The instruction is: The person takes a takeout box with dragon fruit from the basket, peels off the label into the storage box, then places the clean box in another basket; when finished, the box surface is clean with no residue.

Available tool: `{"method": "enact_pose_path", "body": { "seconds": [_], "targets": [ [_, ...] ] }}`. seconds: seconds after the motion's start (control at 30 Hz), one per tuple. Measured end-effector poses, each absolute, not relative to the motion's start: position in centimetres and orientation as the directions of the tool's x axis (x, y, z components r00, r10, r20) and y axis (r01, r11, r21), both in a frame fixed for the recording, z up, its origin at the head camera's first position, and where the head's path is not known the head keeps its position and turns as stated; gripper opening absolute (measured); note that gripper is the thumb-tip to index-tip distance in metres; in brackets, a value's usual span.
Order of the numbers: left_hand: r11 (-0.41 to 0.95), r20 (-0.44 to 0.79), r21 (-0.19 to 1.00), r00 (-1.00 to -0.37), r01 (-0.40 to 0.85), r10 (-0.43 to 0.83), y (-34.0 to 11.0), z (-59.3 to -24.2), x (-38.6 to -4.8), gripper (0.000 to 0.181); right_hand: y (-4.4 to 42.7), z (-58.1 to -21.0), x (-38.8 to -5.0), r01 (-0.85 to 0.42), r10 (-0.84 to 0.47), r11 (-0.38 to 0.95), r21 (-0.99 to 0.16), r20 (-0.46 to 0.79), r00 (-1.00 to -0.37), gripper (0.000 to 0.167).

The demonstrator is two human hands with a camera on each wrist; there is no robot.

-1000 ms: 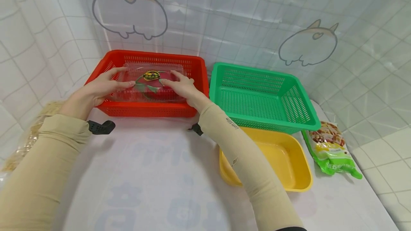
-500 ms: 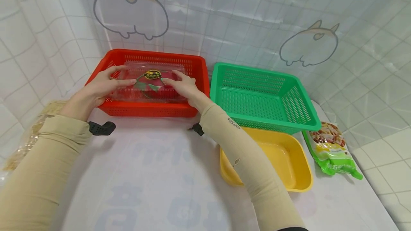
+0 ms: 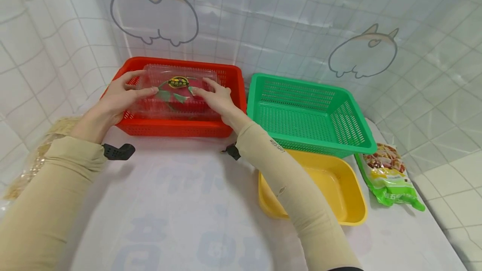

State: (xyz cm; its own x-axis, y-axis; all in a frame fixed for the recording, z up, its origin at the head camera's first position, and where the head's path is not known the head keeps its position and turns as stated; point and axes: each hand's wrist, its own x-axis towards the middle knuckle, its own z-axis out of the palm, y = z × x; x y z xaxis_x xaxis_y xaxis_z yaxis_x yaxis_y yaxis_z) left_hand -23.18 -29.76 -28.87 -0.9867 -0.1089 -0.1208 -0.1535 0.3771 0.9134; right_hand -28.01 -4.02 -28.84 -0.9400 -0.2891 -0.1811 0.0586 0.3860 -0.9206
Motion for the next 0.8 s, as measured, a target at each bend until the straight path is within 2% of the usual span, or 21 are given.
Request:
{"method": "enact_pose_path", "body": {
  "seconds": [0.37, 0.63, 0.8],
  "targets": [
    [0.34, 0.076, 0.94, -0.981, 0.01, -0.181, -29.5, -28.3, -22.3, 0.069, -3.8, -26.8, -27.0, 0.009, -0.264, 0.402, -0.916, -0.125, -0.956, 0.061],
    [0.36, 0.189, 0.928, -0.953, 0.094, -0.237, -28.2, -27.5, -21.1, 0.064, -3.4, -26.2, -25.9, -0.011, -0.243, 0.364, -0.931, -0.084, -0.966, 0.062],
    [0.319, 0.247, 0.935, -0.932, 0.158, -0.264, -27.0, -26.8, -20.1, 0.063, -2.9, -25.3, -25.1, -0.054, -0.238, 0.4, -0.915, -0.046, -0.97, 0.064]
  ]
}}
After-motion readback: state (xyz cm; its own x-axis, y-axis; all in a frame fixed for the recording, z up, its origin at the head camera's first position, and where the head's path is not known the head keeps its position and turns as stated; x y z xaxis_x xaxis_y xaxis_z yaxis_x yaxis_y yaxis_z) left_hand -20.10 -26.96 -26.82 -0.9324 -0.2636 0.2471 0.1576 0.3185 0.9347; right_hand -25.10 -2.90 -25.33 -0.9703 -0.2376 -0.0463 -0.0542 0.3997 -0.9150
